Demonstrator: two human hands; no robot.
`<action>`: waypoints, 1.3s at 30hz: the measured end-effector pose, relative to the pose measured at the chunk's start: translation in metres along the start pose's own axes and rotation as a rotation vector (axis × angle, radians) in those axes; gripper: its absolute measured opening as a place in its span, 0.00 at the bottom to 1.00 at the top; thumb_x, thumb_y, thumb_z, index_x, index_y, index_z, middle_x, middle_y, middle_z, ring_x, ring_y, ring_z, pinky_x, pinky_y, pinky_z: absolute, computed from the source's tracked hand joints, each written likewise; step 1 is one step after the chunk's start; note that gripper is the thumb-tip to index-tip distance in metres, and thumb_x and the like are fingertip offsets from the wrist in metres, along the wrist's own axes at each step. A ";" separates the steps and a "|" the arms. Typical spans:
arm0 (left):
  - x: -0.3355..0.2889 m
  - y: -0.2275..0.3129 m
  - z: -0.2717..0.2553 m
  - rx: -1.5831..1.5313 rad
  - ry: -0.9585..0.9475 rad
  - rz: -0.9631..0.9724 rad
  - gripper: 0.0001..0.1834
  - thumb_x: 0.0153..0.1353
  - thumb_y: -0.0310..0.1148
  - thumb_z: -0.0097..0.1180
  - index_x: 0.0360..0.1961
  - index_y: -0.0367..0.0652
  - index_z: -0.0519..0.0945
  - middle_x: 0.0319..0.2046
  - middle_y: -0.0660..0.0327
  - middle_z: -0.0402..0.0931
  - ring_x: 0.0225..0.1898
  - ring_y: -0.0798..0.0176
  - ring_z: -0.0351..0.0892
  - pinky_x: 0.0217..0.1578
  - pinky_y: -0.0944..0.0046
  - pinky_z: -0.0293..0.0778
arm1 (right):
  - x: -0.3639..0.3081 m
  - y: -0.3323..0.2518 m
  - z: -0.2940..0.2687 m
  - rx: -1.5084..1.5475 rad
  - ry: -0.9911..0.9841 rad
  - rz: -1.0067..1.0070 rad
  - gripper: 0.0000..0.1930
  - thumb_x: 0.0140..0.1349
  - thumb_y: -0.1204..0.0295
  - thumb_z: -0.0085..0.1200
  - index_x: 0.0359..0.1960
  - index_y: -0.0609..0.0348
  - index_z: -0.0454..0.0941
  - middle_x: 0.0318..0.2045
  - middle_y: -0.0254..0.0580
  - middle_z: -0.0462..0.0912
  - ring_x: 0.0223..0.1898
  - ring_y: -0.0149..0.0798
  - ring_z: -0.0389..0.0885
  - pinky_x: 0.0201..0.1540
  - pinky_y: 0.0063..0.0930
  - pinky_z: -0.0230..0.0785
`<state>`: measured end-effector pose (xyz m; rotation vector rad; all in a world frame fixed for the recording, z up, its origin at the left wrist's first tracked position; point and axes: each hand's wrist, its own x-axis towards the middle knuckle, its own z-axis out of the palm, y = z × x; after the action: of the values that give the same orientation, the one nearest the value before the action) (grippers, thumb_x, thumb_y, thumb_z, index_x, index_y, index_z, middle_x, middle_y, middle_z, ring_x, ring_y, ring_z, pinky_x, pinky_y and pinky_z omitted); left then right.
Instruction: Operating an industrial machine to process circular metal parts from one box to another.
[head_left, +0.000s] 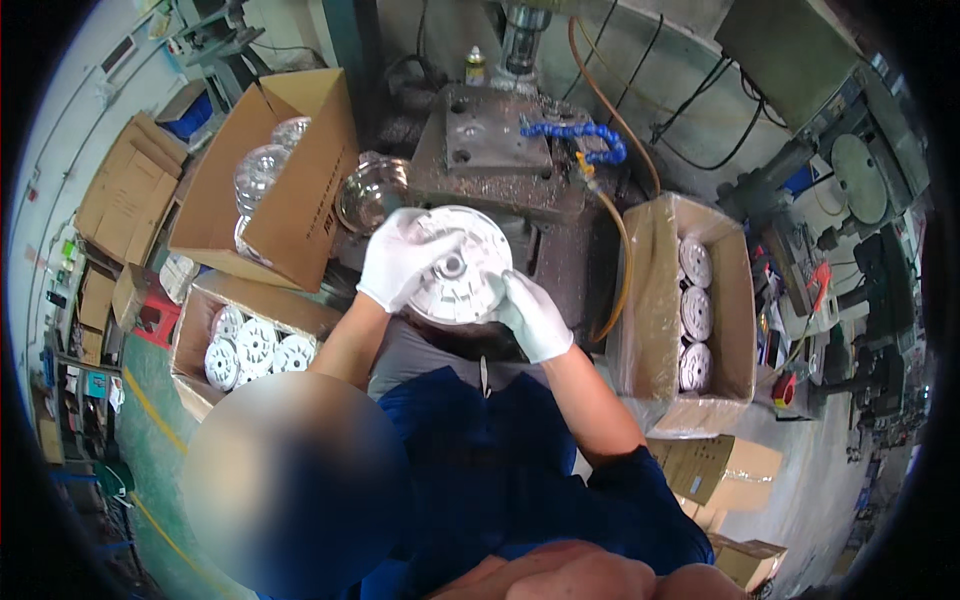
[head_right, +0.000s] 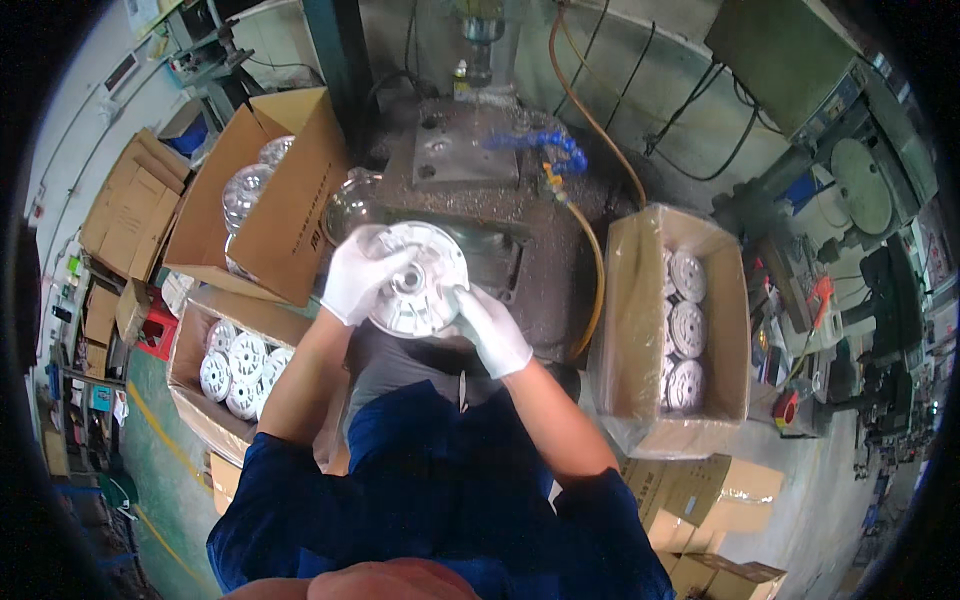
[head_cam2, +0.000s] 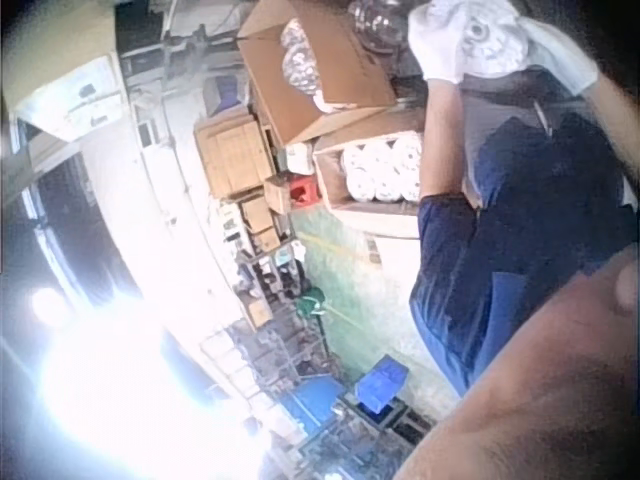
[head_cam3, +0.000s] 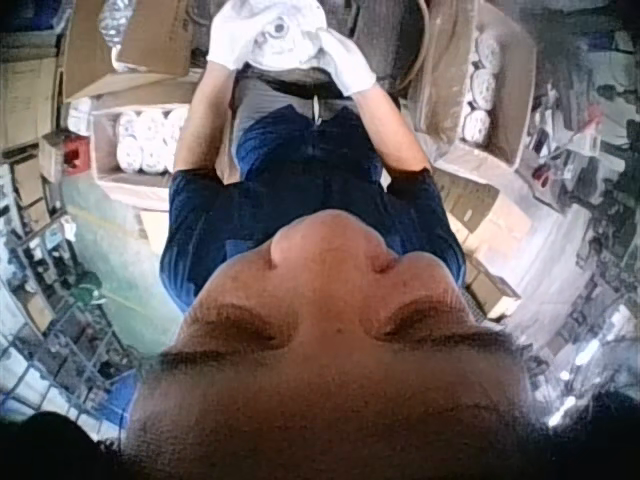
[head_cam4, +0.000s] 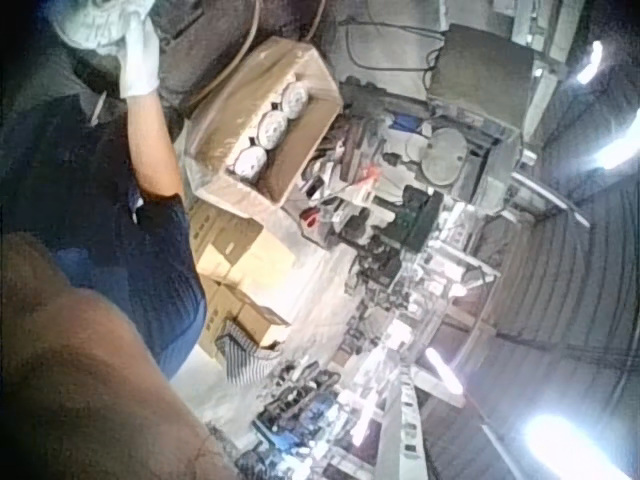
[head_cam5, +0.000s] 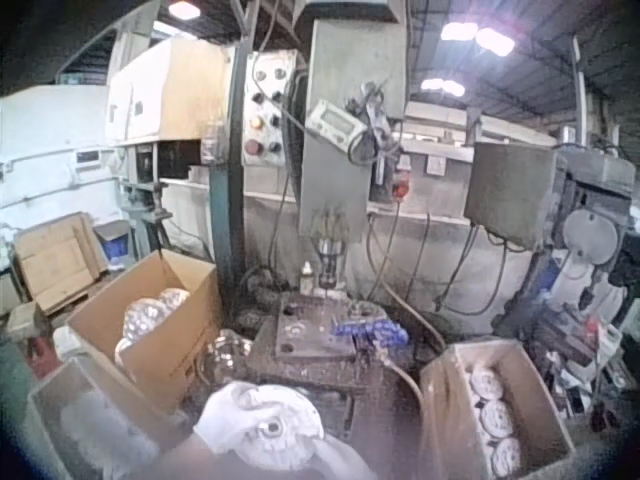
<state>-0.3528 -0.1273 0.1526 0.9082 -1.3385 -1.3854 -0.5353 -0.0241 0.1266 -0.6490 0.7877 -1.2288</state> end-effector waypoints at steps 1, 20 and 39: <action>0.012 0.003 -0.004 0.081 0.061 0.063 0.26 0.48 0.31 0.69 0.44 0.29 0.73 0.37 0.56 0.78 0.39 0.68 0.78 0.41 0.69 0.75 | -0.002 -0.003 -0.003 -0.073 -0.032 -0.004 0.22 0.68 0.64 0.44 0.58 0.67 0.64 0.47 0.47 0.77 0.45 0.38 0.79 0.47 0.29 0.71; 0.204 0.026 0.026 1.010 0.075 -0.121 0.46 0.43 0.66 0.57 0.51 0.33 0.75 0.50 0.44 0.74 0.53 0.48 0.74 0.52 0.59 0.69 | -0.118 0.087 -0.118 -0.312 0.431 0.351 0.21 0.66 0.62 0.49 0.54 0.67 0.69 0.38 0.45 0.82 0.39 0.36 0.81 0.42 0.24 0.72; 0.206 0.029 0.021 1.106 -0.011 -0.142 0.39 0.48 0.65 0.54 0.37 0.31 0.82 0.35 0.43 0.80 0.41 0.49 0.81 0.43 0.60 0.72 | -0.098 0.083 -0.109 -1.222 0.265 0.446 0.37 0.60 0.42 0.44 0.55 0.68 0.69 0.51 0.65 0.72 0.56 0.58 0.70 0.57 0.40 0.63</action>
<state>-0.4209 -0.3181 0.2060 1.7147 -2.1044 -0.6496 -0.5914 0.0884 0.0145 -1.1943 1.8180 -0.3092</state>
